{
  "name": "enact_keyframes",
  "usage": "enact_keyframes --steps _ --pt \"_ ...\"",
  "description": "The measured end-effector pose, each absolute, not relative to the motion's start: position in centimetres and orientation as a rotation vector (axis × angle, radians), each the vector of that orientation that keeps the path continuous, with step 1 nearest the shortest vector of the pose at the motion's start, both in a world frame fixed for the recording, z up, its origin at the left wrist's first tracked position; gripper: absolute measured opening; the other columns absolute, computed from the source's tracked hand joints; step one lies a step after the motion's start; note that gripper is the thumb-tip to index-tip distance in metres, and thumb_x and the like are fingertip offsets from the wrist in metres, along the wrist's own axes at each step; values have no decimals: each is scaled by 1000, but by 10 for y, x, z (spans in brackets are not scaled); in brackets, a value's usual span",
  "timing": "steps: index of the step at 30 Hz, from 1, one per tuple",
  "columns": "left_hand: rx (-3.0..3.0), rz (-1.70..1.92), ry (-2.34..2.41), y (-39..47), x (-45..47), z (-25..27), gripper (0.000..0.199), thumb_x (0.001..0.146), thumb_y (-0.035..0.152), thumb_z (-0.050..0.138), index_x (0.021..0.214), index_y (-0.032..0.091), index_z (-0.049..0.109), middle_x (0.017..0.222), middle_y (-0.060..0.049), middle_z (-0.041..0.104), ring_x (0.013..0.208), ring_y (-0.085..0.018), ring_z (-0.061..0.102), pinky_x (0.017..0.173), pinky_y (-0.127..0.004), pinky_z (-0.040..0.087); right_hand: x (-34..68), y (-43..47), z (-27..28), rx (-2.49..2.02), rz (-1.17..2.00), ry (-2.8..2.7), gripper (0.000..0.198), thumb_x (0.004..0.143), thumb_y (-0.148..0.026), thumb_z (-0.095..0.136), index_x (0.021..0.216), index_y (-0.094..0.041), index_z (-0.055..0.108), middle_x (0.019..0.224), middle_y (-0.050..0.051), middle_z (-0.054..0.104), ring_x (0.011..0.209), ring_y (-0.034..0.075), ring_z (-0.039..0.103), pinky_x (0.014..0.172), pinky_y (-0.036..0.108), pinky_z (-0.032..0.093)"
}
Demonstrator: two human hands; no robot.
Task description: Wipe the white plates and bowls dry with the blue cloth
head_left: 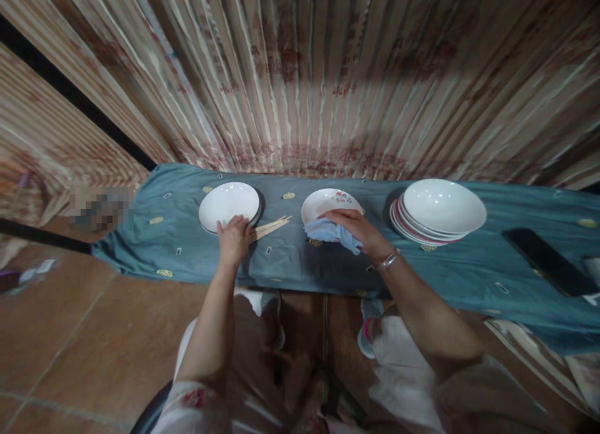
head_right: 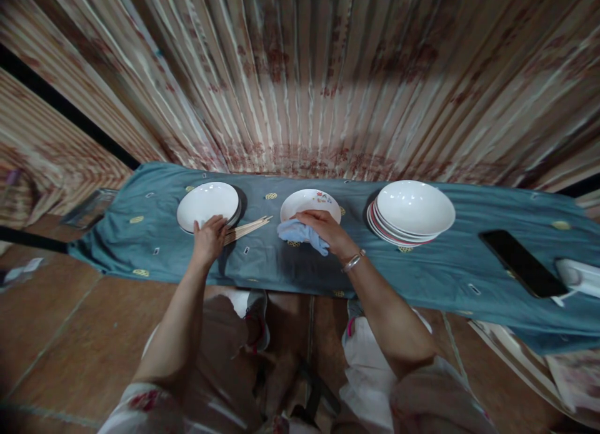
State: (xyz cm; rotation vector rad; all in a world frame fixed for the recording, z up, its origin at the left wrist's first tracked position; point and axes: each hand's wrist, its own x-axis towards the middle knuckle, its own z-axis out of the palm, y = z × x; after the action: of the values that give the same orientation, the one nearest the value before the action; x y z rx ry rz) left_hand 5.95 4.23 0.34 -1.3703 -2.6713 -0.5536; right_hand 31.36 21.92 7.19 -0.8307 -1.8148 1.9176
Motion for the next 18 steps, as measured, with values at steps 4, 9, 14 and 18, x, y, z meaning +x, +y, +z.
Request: enact_keyframes --steps 4,9,14,18 --pt "-1364 -563 -2668 42 59 4 33 92 23 40 112 20 66 130 -14 64 127 -28 54 113 -59 20 310 219 68 -836 1927 -1807 31 72 -44 67 86 -17 76 89 3 76 88 20 68 83 30 49" --pt "-1352 -609 -2674 41 60 7 31 90 23 42 106 20 68 126 -13 66 123 -27 57 112 -58 23 307 218 64 -807 1932 -1807 31 72 -44 68 87 -18 76 89 2 76 88 19 68 82 29 49" --pt "-1360 -666 -2641 37 62 12 29 87 24 45 101 21 70 118 -11 71 118 -27 61 110 -55 30 303 214 66 -750 1976 -1801 34 73 -47 68 87 -18 76 87 2 75 83 19 67 78 28 49" --pt "-1369 -676 -2628 35 64 17 29 86 24 46 99 18 71 116 -12 71 113 -27 64 109 -51 34 299 210 67 -717 2016 -1759 37 73 -51 68 86 -16 75 80 2 73 72 16 64 68 26 49"
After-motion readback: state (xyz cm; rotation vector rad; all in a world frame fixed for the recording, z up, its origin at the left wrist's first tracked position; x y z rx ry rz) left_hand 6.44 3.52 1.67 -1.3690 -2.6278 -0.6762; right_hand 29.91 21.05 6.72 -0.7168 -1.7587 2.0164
